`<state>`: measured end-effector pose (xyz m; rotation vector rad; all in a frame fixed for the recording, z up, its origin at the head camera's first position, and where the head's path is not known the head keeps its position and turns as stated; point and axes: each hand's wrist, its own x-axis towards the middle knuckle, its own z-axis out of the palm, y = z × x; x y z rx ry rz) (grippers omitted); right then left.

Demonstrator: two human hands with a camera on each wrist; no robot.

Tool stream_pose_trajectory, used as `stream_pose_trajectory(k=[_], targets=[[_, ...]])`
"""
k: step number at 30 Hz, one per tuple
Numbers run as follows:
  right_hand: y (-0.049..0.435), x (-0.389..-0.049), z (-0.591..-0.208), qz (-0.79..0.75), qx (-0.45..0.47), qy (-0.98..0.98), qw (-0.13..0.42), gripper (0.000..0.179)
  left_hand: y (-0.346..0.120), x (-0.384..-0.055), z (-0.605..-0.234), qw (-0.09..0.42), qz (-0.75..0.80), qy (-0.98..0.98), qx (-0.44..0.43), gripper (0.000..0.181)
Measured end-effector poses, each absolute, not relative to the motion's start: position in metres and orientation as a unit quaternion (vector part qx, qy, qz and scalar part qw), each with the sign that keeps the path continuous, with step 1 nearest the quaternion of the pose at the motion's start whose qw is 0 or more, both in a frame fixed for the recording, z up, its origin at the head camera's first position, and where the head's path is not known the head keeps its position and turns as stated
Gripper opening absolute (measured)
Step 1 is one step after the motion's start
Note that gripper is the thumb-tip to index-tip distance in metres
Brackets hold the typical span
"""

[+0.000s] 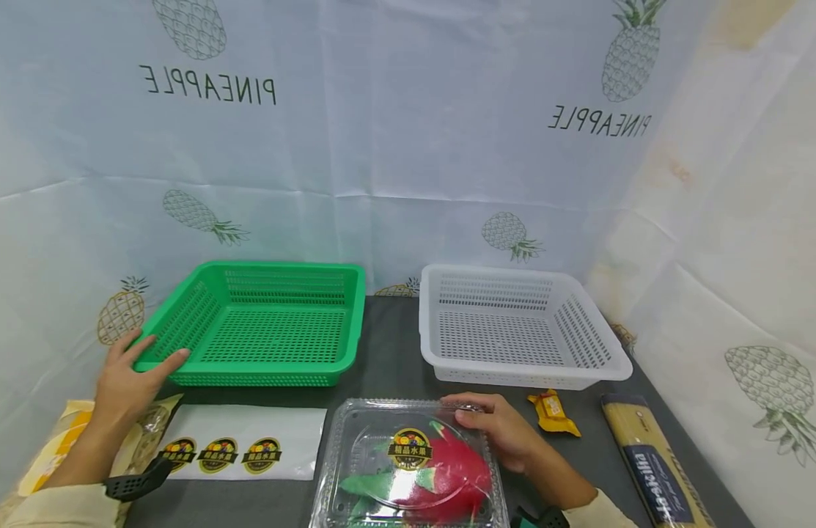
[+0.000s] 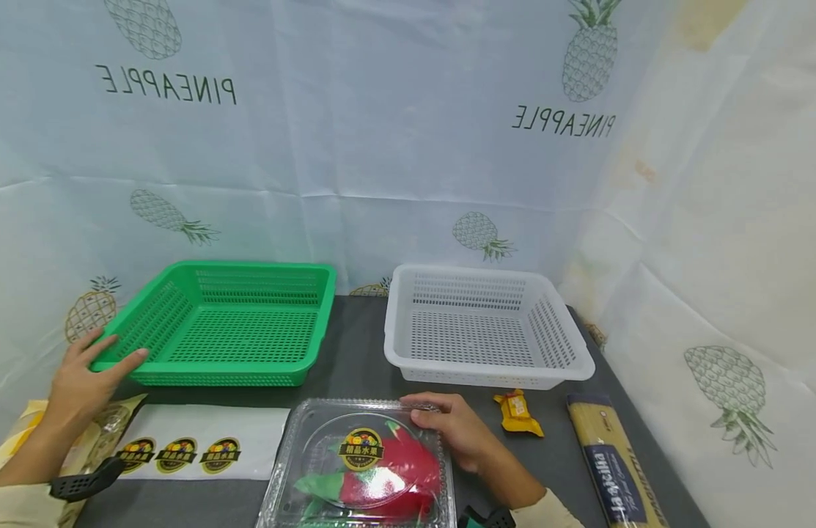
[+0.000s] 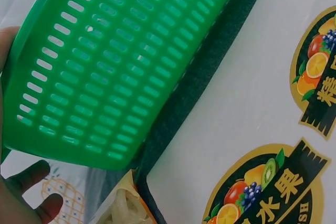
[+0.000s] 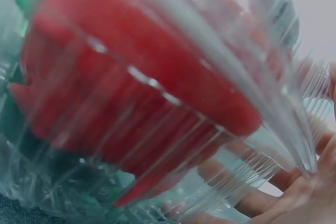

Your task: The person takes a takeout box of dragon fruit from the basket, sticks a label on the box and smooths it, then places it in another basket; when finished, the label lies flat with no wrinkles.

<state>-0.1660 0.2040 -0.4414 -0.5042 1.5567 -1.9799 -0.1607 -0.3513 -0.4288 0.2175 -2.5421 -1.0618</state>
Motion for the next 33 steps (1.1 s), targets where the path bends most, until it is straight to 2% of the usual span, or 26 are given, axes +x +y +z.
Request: stream_pose_trajectory(k=[18, 33], targets=[[0.206, -0.163, -0.431, -0.765, -0.167, 0.544, 0.302, 0.031, -0.351, -0.161, -0.426, 0.164, -0.375, -0.908, 0.086, 0.082], [0.206, -0.162, -0.399, -0.761, -0.183, 0.558, 0.277, 0.032, -0.350, -0.162, -0.420, 0.157, -0.395, -0.901, 0.091, 0.084]])
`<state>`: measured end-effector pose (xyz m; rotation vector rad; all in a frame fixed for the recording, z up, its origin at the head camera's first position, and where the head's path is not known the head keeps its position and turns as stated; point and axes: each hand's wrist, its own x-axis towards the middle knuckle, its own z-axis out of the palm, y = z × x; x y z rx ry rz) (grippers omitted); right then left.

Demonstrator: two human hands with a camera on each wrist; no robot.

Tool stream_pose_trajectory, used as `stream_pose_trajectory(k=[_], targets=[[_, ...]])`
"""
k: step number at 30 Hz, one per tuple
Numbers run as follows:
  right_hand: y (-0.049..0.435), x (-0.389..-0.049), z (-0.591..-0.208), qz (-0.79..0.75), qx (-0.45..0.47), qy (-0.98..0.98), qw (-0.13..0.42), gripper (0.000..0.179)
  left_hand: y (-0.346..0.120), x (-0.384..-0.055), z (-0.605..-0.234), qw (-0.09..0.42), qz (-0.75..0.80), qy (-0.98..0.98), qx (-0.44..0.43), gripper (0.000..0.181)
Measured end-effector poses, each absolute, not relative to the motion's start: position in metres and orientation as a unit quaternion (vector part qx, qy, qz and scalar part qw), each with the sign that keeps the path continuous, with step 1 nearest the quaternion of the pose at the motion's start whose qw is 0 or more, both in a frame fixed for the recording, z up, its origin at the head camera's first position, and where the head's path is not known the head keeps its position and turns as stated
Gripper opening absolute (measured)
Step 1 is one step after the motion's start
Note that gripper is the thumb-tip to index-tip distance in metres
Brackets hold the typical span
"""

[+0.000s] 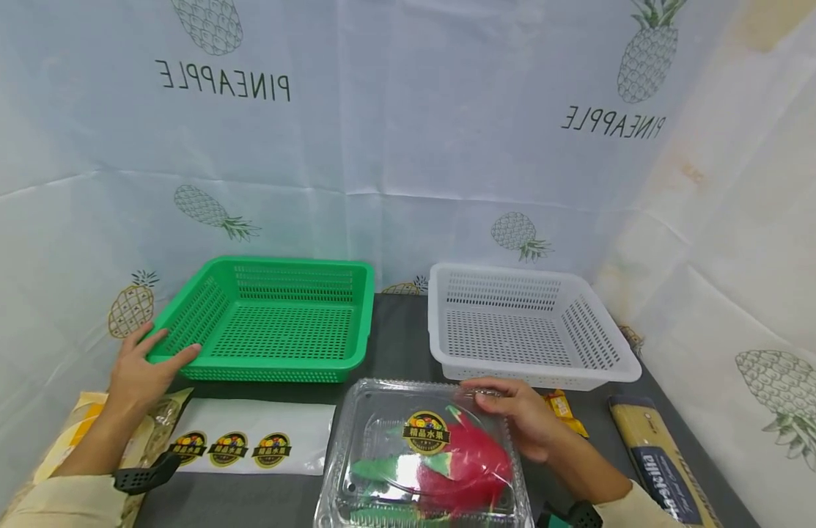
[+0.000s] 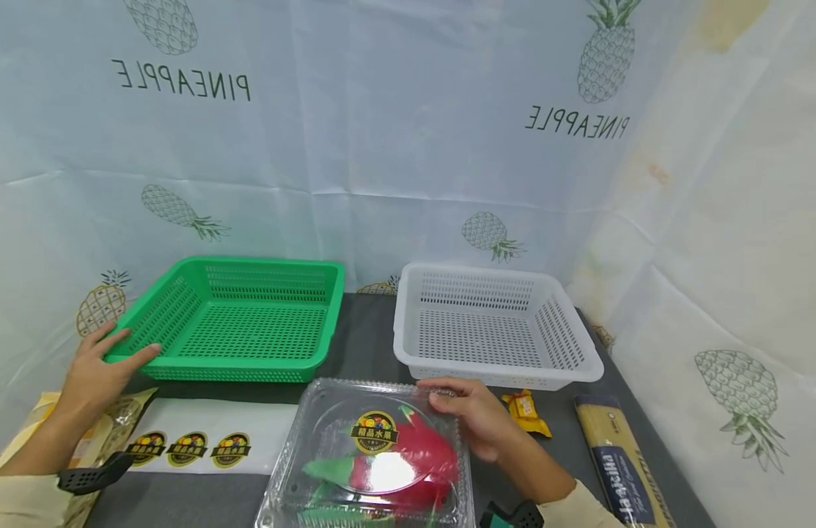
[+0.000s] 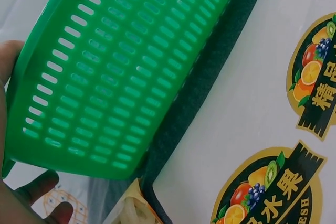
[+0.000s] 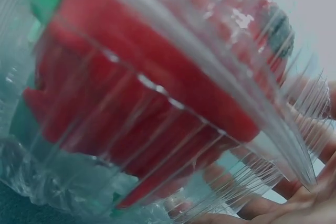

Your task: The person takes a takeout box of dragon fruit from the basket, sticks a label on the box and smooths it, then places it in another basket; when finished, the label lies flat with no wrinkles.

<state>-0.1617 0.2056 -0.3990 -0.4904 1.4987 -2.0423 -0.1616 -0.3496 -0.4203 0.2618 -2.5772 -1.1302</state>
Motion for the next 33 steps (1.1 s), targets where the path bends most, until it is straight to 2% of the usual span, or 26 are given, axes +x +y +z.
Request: stream_pose_trajectory(k=[15, 33], targets=[[0.199, -0.171, -0.361, -0.749, -0.160, 0.592, 0.251, 0.028, -0.354, -0.157, -0.414, 0.146, -0.403, -0.897, 0.107, 0.088], [0.184, -0.191, -0.335, -0.726, -0.151, 0.634, 0.219, 0.025, -0.345, -0.159, -0.416, 0.131, -0.406, -0.899, 0.101, 0.089]])
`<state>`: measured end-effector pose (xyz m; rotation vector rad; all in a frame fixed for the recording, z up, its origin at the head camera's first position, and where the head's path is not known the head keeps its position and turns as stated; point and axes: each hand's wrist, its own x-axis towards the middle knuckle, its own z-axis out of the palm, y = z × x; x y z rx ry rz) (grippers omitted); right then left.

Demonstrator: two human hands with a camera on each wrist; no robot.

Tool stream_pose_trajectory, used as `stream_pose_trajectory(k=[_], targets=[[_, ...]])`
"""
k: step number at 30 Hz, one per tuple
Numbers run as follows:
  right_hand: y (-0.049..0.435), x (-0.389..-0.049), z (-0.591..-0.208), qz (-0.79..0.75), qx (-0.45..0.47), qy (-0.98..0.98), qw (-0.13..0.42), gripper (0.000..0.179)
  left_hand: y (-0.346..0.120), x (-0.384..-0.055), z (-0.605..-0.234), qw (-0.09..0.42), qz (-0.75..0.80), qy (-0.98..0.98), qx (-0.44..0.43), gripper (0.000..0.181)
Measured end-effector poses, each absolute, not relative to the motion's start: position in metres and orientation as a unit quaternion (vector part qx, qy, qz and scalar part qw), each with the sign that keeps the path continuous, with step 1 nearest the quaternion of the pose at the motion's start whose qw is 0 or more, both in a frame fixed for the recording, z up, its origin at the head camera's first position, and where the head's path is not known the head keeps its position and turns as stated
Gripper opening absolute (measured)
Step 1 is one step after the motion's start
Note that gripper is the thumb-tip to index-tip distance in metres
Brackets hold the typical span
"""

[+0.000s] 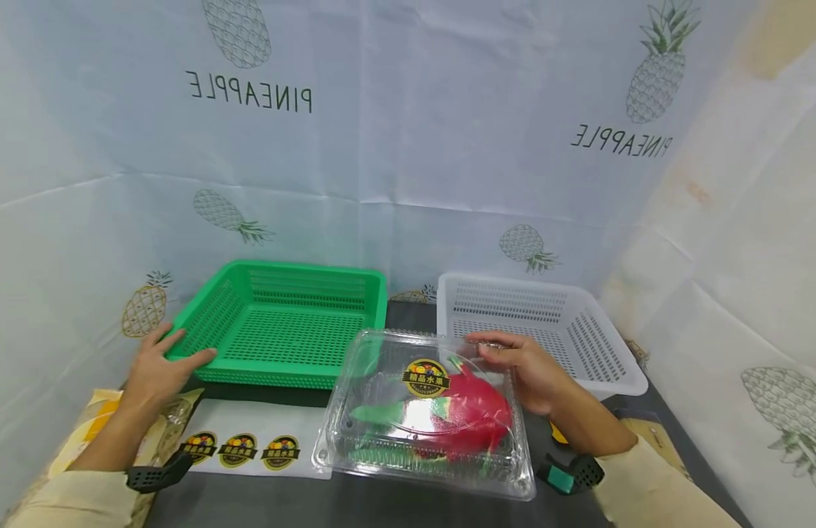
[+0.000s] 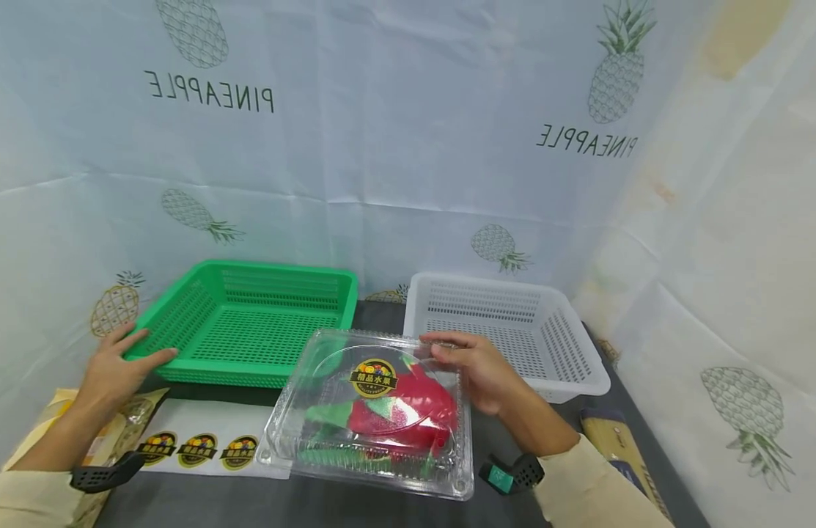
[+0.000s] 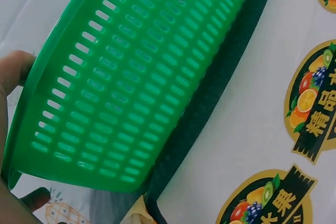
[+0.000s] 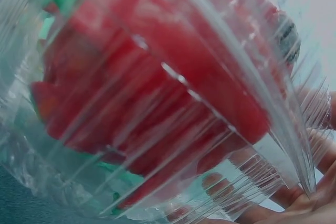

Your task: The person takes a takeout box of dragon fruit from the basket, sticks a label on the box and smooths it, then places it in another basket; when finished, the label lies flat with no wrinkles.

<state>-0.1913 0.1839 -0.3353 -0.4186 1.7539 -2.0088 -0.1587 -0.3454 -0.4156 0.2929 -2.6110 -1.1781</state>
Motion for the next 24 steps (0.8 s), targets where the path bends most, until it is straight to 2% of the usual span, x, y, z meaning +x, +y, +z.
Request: stream_pose_trajectory(k=[8, 17, 24], targets=[[0.176, -0.204, -0.330, -0.725, -0.140, 0.635, 0.225, 0.025, -0.343, -0.159, -0.417, 0.130, -0.406, -0.899, 0.094, 0.088], [0.164, -0.226, -0.319, -0.713, -0.119, 0.657, 0.216, 0.035, -0.346, -0.159, -0.417, 0.124, -0.411, -0.898, 0.095, 0.089], [0.156, -0.246, -0.312, -0.702, -0.137, 0.663, 0.219, 0.042, -0.346, -0.157, -0.418, 0.126, -0.411, -0.898, 0.092, 0.089]])
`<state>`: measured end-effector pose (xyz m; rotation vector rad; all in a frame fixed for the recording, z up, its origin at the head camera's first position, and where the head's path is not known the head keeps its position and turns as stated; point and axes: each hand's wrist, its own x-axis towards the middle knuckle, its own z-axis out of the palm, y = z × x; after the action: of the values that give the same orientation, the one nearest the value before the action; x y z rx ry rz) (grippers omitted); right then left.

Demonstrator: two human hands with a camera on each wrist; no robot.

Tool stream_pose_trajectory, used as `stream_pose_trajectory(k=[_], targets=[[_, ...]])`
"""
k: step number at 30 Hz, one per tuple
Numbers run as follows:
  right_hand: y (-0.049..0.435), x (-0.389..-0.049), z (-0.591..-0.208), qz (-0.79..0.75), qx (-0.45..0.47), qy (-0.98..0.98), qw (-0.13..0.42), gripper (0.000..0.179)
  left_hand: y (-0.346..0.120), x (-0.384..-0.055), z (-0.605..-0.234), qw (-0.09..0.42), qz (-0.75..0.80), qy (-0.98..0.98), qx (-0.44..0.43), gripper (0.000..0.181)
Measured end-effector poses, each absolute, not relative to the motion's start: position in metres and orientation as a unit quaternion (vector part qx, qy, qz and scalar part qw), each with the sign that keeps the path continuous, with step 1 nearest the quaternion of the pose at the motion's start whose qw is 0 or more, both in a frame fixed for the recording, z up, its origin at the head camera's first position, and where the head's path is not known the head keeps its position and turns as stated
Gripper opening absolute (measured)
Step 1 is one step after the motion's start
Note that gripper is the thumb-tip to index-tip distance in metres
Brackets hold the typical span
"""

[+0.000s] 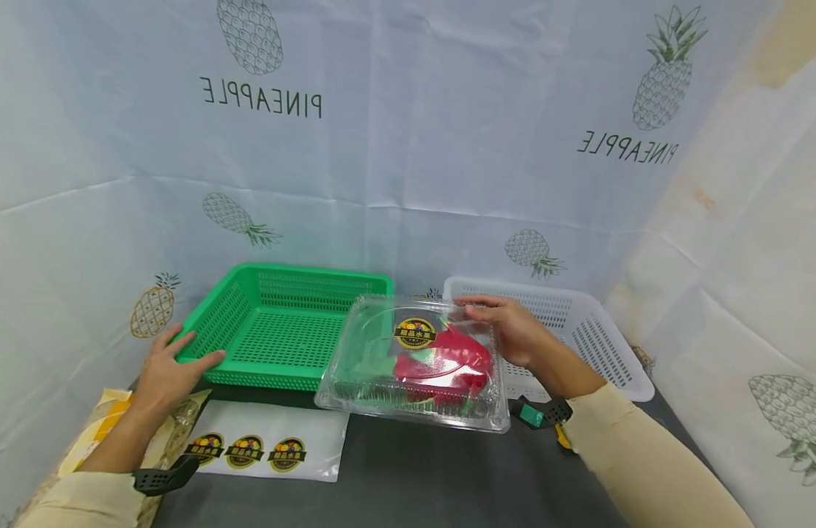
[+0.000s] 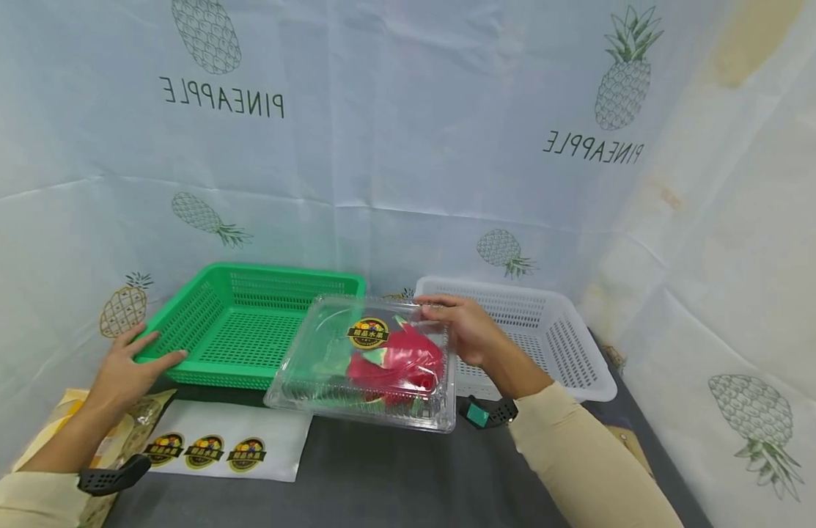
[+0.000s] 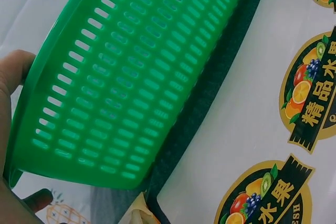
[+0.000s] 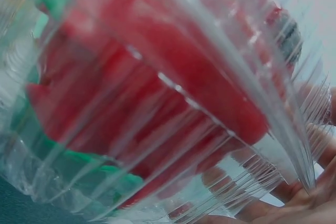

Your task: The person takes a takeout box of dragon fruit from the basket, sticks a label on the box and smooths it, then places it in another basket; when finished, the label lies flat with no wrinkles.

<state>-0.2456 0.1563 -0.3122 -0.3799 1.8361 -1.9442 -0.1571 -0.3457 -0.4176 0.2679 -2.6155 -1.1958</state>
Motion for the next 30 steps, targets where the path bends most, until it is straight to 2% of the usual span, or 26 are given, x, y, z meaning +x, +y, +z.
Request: stream_pose_trajectory(k=[3, 7, 10, 20, 30], targets=[[0.153, -0.253, -0.311, -0.699, -0.144, 0.665, 0.220, 0.043, -0.345, -0.158, -0.418, 0.127, -0.411, -0.898, 0.091, 0.089], [0.146, -0.261, -0.309, -0.702, -0.136, 0.662, 0.224, 0.031, -0.345, -0.158, -0.418, 0.127, -0.410, -0.898, 0.090, 0.089], [0.141, -0.268, -0.307, -0.702, -0.130, 0.662, 0.227, 0.030, -0.345, -0.158, -0.417, 0.126, -0.412, -0.898, 0.089, 0.089], [0.118, -0.293, -0.301, -0.692, -0.112, 0.674, 0.234, 0.042, -0.345, -0.156, -0.416, 0.121, -0.421, -0.894, 0.093, 0.089], [0.095, -0.313, -0.296, -0.681, -0.108, 0.686, 0.232, 0.041, -0.344, -0.156, -0.416, 0.117, -0.419, -0.895, 0.097, 0.090]])
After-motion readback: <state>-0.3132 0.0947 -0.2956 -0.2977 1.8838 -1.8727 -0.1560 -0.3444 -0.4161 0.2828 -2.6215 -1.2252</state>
